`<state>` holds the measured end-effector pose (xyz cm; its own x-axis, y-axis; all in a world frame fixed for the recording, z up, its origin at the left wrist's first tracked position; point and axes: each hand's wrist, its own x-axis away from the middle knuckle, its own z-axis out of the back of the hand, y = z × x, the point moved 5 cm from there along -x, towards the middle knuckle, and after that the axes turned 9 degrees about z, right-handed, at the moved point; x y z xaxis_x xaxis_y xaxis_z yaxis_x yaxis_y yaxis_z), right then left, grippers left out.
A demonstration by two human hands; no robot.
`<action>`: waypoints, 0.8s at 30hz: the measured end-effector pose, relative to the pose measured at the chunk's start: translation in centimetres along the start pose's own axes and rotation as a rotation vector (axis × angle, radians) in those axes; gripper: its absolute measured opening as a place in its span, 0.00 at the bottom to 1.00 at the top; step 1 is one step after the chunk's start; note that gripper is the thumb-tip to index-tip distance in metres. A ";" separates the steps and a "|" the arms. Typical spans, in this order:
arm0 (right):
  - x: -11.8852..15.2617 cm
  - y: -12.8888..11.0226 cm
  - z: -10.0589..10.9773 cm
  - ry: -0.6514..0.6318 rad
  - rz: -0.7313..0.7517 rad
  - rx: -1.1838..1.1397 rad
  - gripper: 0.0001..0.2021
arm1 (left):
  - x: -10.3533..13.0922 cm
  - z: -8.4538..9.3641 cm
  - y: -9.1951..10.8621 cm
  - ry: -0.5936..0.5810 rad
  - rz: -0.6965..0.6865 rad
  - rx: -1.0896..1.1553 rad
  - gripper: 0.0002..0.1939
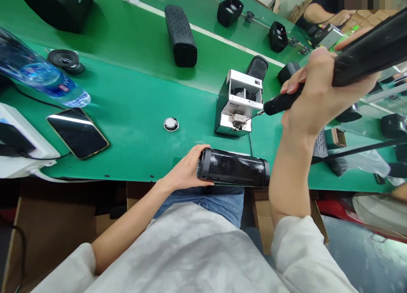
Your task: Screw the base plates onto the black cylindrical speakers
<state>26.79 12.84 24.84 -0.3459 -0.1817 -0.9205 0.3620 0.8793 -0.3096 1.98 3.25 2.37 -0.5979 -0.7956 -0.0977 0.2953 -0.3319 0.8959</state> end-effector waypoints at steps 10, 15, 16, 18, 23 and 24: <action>0.8 1.5 -0.7 0.001 -0.046 0.052 0.13 | 0.1 0.1 0.1 0.008 0.004 -0.014 0.60; 0.8 0.9 -0.7 -0.042 -0.047 0.055 0.12 | 0.0 0.3 0.3 0.014 0.018 -0.013 0.59; 0.9 0.8 -0.6 -0.055 -0.065 0.060 0.11 | 0.0 0.3 0.4 0.016 0.020 -0.015 0.59; 0.9 0.5 -0.2 -0.047 -0.101 0.059 0.10 | 0.0 0.3 0.4 0.018 0.022 -0.020 0.59; -0.8 -3.1 2.8 0.020 -0.155 0.039 0.08 | 0.0 0.3 0.3 0.013 0.018 -0.039 0.58; -1.3 -4.0 3.9 0.020 -0.227 0.054 0.09 | 0.0 0.3 0.3 0.012 0.017 -0.046 0.58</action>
<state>29.18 7.87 26.37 -0.4410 -0.3628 -0.8209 0.3187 0.7918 -0.5211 1.84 3.26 2.73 -0.5834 -0.8073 -0.0885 0.3390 -0.3411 0.8767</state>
